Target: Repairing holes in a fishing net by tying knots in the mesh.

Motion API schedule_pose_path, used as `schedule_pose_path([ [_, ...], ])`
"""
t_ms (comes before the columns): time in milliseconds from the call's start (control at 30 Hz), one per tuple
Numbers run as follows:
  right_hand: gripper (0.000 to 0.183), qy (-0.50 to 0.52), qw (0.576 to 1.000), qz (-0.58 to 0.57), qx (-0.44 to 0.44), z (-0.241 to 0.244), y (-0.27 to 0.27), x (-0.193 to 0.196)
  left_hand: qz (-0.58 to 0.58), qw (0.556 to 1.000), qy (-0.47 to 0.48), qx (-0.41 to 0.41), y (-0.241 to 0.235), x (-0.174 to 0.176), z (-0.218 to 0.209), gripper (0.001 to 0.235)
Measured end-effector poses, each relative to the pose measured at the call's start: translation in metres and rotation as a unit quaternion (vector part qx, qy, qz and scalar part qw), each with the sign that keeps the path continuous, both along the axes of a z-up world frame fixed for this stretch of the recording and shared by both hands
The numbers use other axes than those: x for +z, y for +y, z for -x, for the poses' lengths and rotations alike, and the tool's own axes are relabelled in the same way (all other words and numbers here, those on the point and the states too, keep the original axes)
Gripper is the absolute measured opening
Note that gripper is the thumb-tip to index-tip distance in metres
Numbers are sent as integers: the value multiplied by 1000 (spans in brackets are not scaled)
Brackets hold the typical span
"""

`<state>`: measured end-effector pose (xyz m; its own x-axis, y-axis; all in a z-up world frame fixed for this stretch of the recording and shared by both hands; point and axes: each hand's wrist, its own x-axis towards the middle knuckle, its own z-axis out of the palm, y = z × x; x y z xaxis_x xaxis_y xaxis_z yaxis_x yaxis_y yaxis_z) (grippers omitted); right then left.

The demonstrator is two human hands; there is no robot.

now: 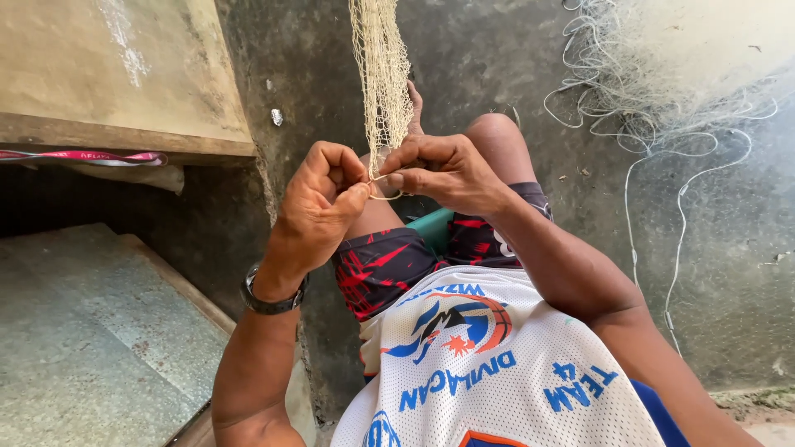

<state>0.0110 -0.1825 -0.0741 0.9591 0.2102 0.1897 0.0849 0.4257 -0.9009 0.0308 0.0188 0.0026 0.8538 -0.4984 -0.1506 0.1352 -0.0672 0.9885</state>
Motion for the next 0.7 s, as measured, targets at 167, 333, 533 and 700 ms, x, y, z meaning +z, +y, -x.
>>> schedule_pose_path([
  [167,12,-2,999,32,-2,-1,-3,1,-12,1000,-20,7,-4,7,0,14],
  [333,10,27,1000,15,3,-1,-3,-4,-13,999,-28,9,-5,4,-3,10],
  [533,10,31,999,19,10,-3,-4,1,40,999,-3,13,-4,-7,0,12],
  [700,9,23,999,20,27,-1,-5,-5,47,999,-7,-12,-5,-1,-2,12],
])
